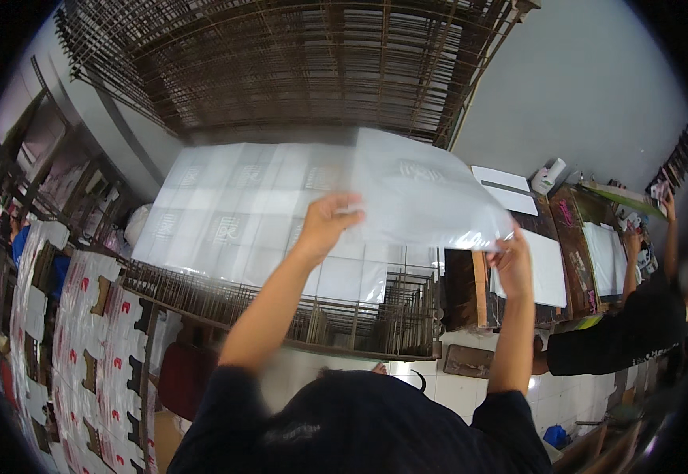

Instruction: The person repeatedly picks up white plastic sheets from a table and places them onto a metal wire rack. They handle the sheets one at a time, smoothing them out as they stack them. The task continues in a repetitive loop throughout the clip.

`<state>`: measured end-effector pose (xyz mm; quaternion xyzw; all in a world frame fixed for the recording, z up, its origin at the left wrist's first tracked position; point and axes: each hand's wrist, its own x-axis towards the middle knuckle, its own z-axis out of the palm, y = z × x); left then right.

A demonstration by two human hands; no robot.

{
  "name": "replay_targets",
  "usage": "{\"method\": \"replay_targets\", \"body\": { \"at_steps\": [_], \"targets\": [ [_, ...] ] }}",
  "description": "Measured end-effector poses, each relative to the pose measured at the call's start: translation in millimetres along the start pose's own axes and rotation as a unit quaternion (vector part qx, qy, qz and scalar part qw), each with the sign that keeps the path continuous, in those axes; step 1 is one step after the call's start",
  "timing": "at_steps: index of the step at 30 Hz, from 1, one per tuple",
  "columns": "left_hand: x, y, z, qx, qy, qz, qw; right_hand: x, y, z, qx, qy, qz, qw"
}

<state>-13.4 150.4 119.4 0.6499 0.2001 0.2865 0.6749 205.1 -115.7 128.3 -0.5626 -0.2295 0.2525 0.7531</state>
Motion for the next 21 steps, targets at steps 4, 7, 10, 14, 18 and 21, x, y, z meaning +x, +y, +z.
{"method": "replay_targets", "body": {
  "at_steps": [4,7,10,14,18,21],
  "targets": [
    [7,-113,-16,0.112,0.066,-0.093,0.987,11,111,-18,-0.025,0.061,0.131,0.989],
    [11,-140,-14,0.18,0.076,-0.133,0.972,16,163,-29,-0.072,0.042,0.172,0.982],
    [14,-149,-11,0.241,0.087,-0.1,0.961,14,178,-32,-0.106,0.047,0.166,0.979],
    [22,-167,-21,0.306,0.128,-0.023,0.943,25,176,-20,-0.145,0.056,0.15,0.976],
    [28,-164,-23,0.366,0.106,-0.053,0.923,40,185,-20,-0.161,0.068,0.137,0.975],
    [27,-167,-22,0.386,0.141,-0.045,0.91,46,187,-17,-0.169,0.077,0.133,0.974]
  ]
}}
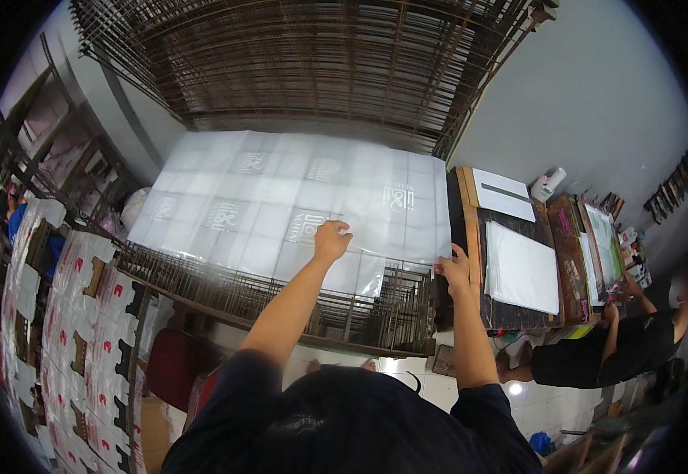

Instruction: The person repeatedly picks up white plastic sheets from a table and places them onto a metal wire rack. They handle the sheets one at a time, smoothing them out as they stack them. The task continues in a repetitive loop throughout the clip.

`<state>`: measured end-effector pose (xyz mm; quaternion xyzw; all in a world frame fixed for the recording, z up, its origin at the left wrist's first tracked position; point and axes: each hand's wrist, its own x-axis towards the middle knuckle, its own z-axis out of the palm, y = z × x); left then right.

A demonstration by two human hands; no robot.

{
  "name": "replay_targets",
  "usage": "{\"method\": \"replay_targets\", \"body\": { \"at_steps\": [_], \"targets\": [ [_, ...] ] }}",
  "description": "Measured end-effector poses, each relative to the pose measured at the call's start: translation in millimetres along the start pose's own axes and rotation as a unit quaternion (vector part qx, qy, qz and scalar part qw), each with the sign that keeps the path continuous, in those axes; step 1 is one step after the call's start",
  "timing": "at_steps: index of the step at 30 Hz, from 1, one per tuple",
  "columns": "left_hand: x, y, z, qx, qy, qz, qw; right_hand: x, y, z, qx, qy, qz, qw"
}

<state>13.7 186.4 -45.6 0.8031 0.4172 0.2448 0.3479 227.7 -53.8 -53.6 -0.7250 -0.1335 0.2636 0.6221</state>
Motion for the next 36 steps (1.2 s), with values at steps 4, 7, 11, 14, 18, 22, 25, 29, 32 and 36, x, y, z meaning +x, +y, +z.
{"method": "replay_targets", "body": {
  "at_steps": [4,7,11,14,18,22,25,29,32,36],
  "targets": [
    [-4,1,-2,-0.002,0.024,0.0,1.0,4,5,1,0.002,0.007,-0.01,1.0],
    [-5,4,-5,-0.008,0.032,0.012,0.999,7,9,0,0.004,0.009,-0.017,1.0],
    [-9,1,-8,-0.001,0.025,0.027,0.999,7,5,3,-0.011,0.007,-0.012,1.0],
    [-14,3,-11,0.033,0.027,0.051,0.998,7,6,3,-0.023,0.015,-0.009,1.0],
    [-16,-1,-10,0.047,0.043,0.076,0.995,7,7,4,-0.034,0.027,-0.011,0.999],
    [-14,-6,-7,0.045,0.036,0.07,0.996,5,5,5,-0.055,0.034,-0.014,0.998],
    [-13,-11,-7,0.041,0.042,0.07,0.996,3,5,8,-0.047,0.033,-0.024,0.998],
    [-22,2,-22,0.087,0.107,0.075,0.988,2,6,7,-0.048,0.036,-0.024,0.998],
    [-25,13,-51,0.087,0.157,0.06,0.982,1,8,7,-0.044,0.038,-0.023,0.998],
    [-15,14,-84,0.055,0.194,0.03,0.979,2,8,6,-0.045,0.036,-0.016,0.998]
  ]
}}
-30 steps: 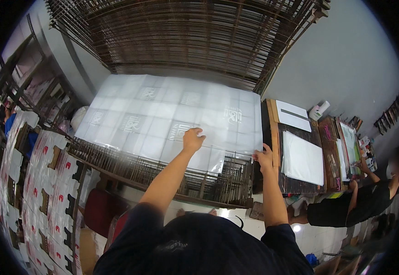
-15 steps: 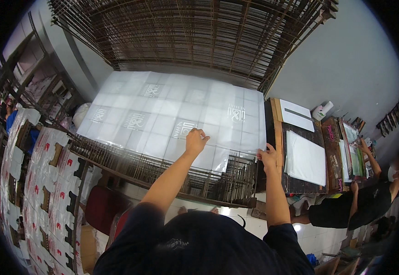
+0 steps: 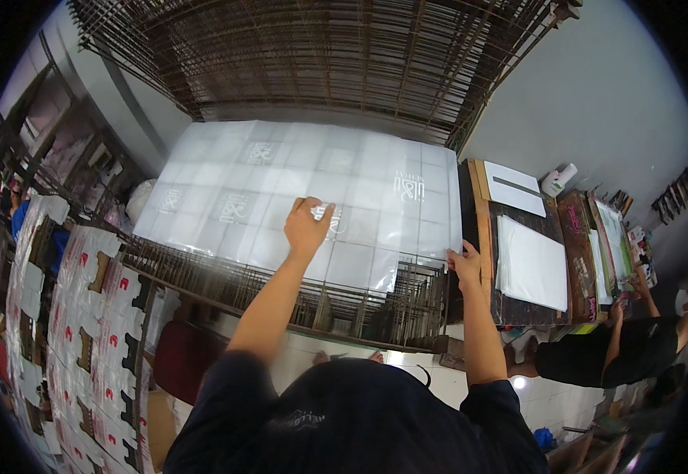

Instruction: The person repeatedly picks up white plastic sheets from a table and places them onto a metal wire rack. They handle the sheets one at a time, smoothing them out as they stack them. The task continues in a repetitive loop throughout the clip.

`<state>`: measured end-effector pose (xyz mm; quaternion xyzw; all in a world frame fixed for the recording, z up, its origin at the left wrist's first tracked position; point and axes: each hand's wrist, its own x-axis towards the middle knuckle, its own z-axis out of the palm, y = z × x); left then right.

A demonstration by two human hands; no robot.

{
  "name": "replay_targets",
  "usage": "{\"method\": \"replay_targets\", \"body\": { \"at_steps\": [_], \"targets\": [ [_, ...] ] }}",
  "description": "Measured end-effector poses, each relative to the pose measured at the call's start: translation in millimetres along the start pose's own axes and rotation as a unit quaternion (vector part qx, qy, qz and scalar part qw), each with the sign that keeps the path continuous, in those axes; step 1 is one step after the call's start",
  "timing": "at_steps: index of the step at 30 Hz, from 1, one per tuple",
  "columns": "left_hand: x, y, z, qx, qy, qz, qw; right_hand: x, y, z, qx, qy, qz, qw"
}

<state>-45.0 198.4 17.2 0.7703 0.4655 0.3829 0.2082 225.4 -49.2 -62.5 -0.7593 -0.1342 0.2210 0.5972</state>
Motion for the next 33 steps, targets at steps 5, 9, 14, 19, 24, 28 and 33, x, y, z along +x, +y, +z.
{"method": "replay_targets", "body": {
  "at_steps": [5,9,14,19,24,28,33],
  "targets": [
    [22,21,-25,-0.034,0.052,0.017,0.998,-4,-3,-1,0.01,-0.001,0.015,1.0],
    [56,58,-49,-0.058,0.107,0.121,0.985,-8,-6,-3,0.027,0.038,0.041,0.998],
    [126,161,-100,-0.026,0.217,0.339,0.915,-37,3,-38,0.109,0.127,0.01,0.986],
    [194,271,-143,0.039,0.297,0.5,0.812,-73,53,-115,0.18,0.189,0.069,0.963],
    [234,323,-161,0.175,0.368,0.499,0.765,-104,126,-183,0.216,0.228,0.149,0.937],
    [237,336,-157,0.229,0.276,0.461,0.812,-114,169,-216,0.218,0.292,0.154,0.918],
    [242,339,-165,0.145,0.209,0.471,0.845,-97,145,-217,0.269,0.276,0.199,0.901]
  ]
}}
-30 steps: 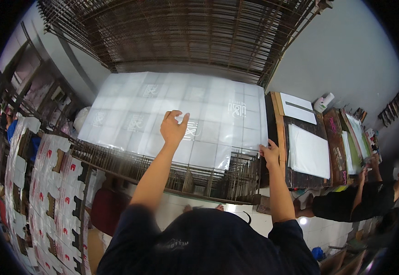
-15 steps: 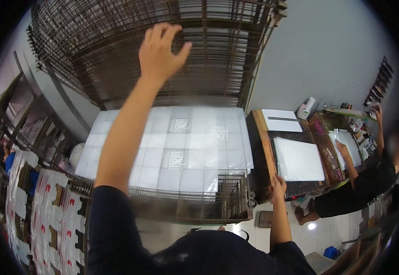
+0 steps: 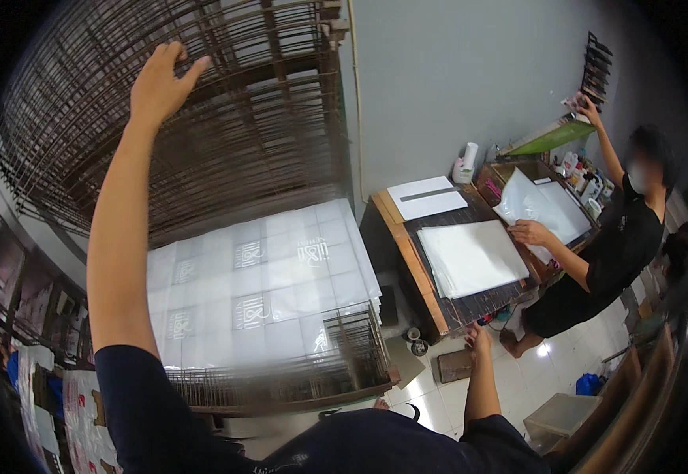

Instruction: The person repeatedly picks up white plastic sheets from a table and places them onto a metal wire rack. They handle the sheets one at a time, smoothing them out as they stack them. The task continues in a repetitive loop throughout the clip.

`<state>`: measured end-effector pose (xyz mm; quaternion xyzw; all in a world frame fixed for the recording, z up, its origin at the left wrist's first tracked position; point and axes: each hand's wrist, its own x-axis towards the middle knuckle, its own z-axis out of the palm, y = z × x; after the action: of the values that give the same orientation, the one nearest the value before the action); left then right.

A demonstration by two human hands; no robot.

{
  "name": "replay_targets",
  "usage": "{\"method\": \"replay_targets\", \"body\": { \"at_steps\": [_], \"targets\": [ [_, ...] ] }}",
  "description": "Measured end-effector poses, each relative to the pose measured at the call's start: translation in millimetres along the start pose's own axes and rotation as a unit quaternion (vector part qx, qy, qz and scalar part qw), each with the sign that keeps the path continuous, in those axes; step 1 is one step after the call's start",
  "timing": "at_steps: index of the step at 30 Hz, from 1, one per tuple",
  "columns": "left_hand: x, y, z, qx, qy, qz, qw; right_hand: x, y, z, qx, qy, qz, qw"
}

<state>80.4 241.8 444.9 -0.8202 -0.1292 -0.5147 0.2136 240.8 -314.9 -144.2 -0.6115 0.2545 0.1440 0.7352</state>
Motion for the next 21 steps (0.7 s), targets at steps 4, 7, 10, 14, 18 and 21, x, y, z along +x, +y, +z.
{"method": "replay_targets", "body": {
  "at_steps": [4,7,10,14,18,21],
  "targets": [
    [-8,25,-7,-0.056,-0.07,-0.017,0.996,60,8,5,0.125,-0.055,0.044,0.99],
    [-31,31,-19,-0.058,-0.035,0.0,0.998,87,-3,23,0.269,-0.065,0.064,0.959],
    [-58,43,-46,-0.055,-0.052,0.007,0.997,110,-9,47,0.402,-0.067,0.057,0.911],
    [-99,50,-79,-0.108,-0.114,0.017,0.987,116,-28,74,0.53,-0.029,0.063,0.845],
    [-142,59,-100,-0.221,-0.14,-0.044,0.964,138,-19,77,0.658,0.004,0.039,0.752],
    [-184,72,-121,-0.108,-0.158,-0.014,0.981,133,-17,82,0.624,0.021,0.039,0.78]
  ]
}}
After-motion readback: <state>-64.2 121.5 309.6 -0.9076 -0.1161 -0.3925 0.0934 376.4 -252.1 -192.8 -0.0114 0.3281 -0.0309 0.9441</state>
